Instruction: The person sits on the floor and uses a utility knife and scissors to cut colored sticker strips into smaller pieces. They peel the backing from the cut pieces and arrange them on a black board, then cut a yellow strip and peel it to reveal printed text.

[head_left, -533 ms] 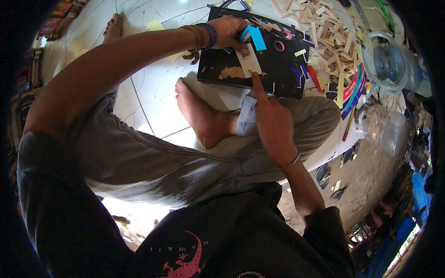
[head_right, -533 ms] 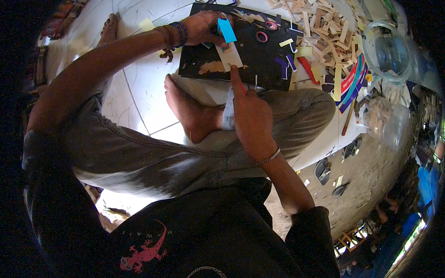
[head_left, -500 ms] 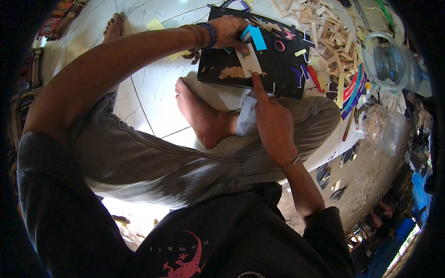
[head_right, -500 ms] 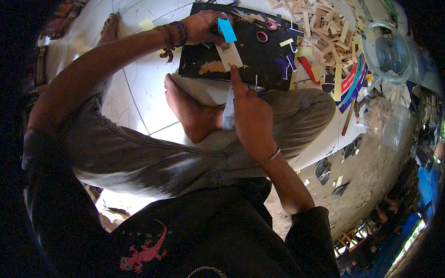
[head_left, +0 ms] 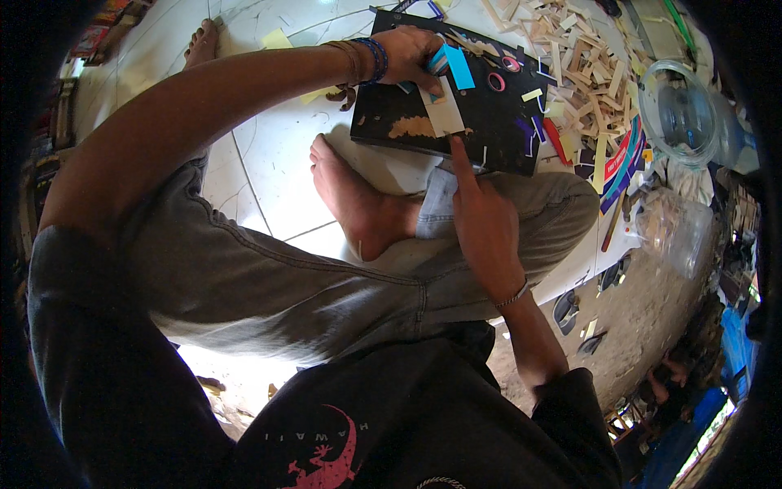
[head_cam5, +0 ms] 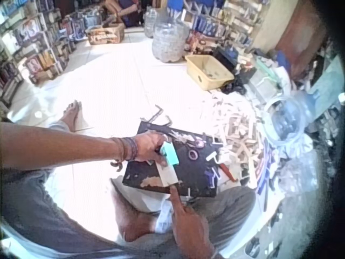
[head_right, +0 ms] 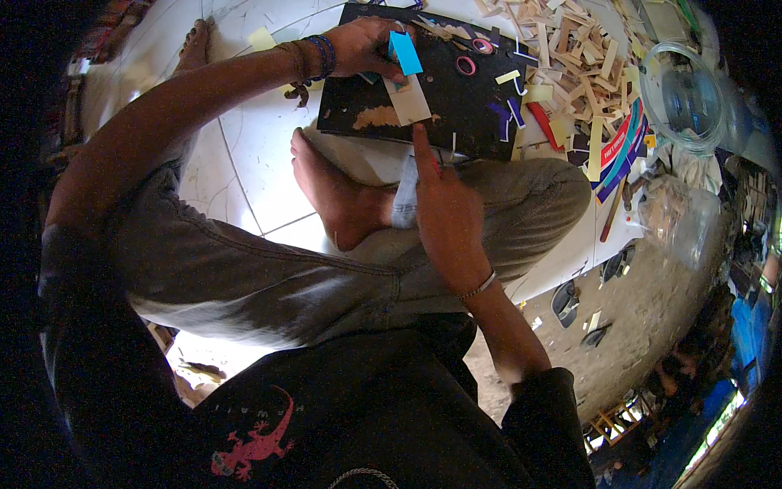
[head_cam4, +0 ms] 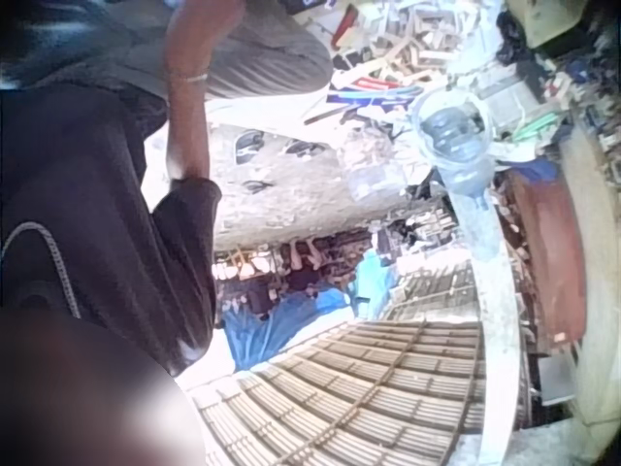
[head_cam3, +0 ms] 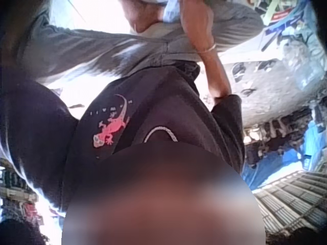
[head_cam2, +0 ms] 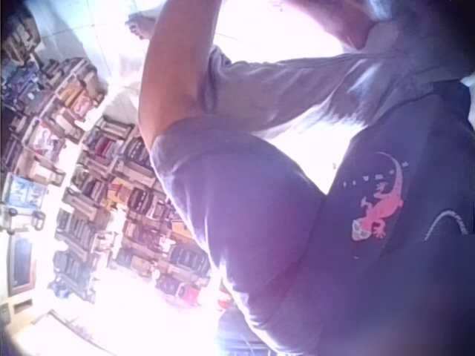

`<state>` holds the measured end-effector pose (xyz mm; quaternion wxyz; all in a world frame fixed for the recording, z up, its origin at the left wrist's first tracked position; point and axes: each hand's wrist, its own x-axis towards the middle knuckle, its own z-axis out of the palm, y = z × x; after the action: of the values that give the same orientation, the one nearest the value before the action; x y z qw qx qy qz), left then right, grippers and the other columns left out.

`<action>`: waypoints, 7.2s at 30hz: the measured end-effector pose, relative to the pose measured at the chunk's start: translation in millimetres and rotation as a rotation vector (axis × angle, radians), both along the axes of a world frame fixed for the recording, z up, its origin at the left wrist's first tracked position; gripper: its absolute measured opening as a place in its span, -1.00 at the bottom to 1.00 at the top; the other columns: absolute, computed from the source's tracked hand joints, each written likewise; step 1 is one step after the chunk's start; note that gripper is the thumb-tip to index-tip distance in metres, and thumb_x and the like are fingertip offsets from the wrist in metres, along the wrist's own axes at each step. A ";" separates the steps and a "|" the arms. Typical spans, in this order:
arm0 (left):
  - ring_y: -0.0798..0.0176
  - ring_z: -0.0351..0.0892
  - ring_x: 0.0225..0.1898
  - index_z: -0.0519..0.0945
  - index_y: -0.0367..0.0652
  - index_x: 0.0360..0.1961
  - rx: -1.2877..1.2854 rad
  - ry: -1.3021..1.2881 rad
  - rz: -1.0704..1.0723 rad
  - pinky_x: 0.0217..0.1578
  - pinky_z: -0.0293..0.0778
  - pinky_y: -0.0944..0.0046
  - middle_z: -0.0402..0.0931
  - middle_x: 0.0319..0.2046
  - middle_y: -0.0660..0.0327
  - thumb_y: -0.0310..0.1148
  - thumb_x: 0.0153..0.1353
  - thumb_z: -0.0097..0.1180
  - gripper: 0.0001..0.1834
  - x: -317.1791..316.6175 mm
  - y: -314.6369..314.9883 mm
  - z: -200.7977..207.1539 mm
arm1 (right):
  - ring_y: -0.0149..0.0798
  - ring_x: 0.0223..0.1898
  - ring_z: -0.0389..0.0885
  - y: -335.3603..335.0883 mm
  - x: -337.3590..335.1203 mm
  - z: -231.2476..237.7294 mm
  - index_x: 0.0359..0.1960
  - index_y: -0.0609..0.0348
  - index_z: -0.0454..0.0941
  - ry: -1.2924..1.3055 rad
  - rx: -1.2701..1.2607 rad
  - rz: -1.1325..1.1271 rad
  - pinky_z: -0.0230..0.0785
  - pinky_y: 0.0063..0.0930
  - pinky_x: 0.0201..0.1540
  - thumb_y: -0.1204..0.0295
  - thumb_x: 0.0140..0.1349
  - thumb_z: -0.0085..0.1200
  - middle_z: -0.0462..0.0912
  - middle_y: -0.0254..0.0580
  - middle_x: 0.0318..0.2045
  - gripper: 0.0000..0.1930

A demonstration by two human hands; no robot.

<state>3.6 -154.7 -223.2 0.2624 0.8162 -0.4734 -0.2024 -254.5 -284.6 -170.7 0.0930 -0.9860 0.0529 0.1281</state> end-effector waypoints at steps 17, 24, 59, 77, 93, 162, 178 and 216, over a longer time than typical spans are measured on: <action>0.04 0.68 -0.18 0.63 -0.09 -0.31 -0.110 0.162 0.085 -0.12 0.56 0.12 0.67 -0.31 0.14 -0.38 -0.06 0.48 -0.71 -5.7 -3.6 5.9 | 0.21 -0.37 0.68 -23.1 -9.7 4.1 0.57 -0.22 -0.08 -0.121 0.157 -0.063 0.54 0.03 -0.32 0.37 0.38 0.06 0.67 0.18 -0.31 -0.21; 0.41 0.59 -0.11 0.46 -0.15 -0.21 -0.401 0.529 0.033 -0.07 0.61 0.30 0.54 -0.22 0.31 -0.61 0.15 0.39 -0.68 22.9 1.1 31.8 | 0.22 -0.29 0.67 -48.7 37.6 -4.1 0.36 0.09 0.27 -0.343 0.124 -0.253 0.53 0.00 -0.26 0.21 0.45 -0.02 0.65 0.16 -0.13 -0.49; 0.28 0.65 0.06 0.48 -0.19 0.16 -0.379 0.943 0.226 0.03 0.67 0.28 0.61 0.00 0.18 -0.57 0.26 0.25 -0.57 14.7 70.0 122.3 | -0.37 -0.33 0.65 -39.1 83.9 25.2 -0.12 0.21 0.66 -0.334 0.782 -0.487 0.45 -0.45 -0.24 0.29 0.38 0.19 0.74 -0.18 -0.30 -0.77; 0.21 0.65 0.05 0.49 -0.22 0.15 -0.508 0.942 0.442 0.03 0.69 0.26 0.61 0.01 0.13 -0.60 0.30 0.19 -0.60 18.2 79.2 148.6 | -0.16 -0.45 0.61 -12.7 154.5 -39.5 -0.18 0.10 0.61 -0.690 -0.037 0.483 0.32 -0.23 -0.02 0.38 0.27 0.18 0.58 -0.21 -0.27 -0.85; 0.20 0.64 0.08 0.50 -0.18 0.14 -0.481 1.002 0.443 0.04 0.71 0.23 0.57 0.04 0.17 -0.61 0.29 0.19 -0.61 19.2 72.5 142.1 | -0.57 -0.14 0.49 7.9 140.6 25.6 -0.05 0.19 0.60 -0.132 1.666 -0.296 0.30 -0.62 -0.10 0.29 0.38 0.23 0.65 -0.39 -0.17 -0.74; 0.33 0.67 -0.09 0.41 -0.24 0.34 -0.605 0.958 0.356 0.06 0.65 0.30 0.62 -0.06 0.23 -0.45 0.41 0.09 -0.51 -1.3 69.0 165.2 | -0.17 -0.22 0.65 -0.5 179.2 127.2 -0.23 0.16 0.69 -0.863 0.594 0.208 0.43 -0.35 -0.21 0.39 0.26 0.27 0.64 -0.19 -0.21 -0.86; 0.37 0.70 -0.11 0.47 -0.30 0.28 -0.578 0.726 0.293 0.00 0.62 0.38 0.64 -0.05 0.22 -0.54 0.20 0.36 -0.39 -9.1 65.6 167.0 | -0.18 -0.30 0.62 -0.5 175.9 120.5 -0.22 0.17 0.72 -0.848 0.520 0.178 0.41 -0.34 -0.25 0.34 0.24 0.30 0.65 -0.22 -0.24 -0.82; 0.31 0.62 0.04 0.41 -0.15 0.33 -0.684 1.019 0.430 0.08 0.61 0.30 0.63 0.02 0.25 -0.52 0.28 0.29 -0.40 -20.4 63.5 180.9 | -0.52 -0.03 0.54 -3.3 151.1 115.4 0.11 0.28 0.52 -0.304 1.400 -0.210 0.41 -0.59 0.01 0.36 0.35 0.25 0.62 -0.28 -0.05 -0.63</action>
<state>-16.8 -91.2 -42.3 0.7339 0.5647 -0.1532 -0.3450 -103.4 -287.9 -55.3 0.7208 -0.6919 0.0394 -0.0160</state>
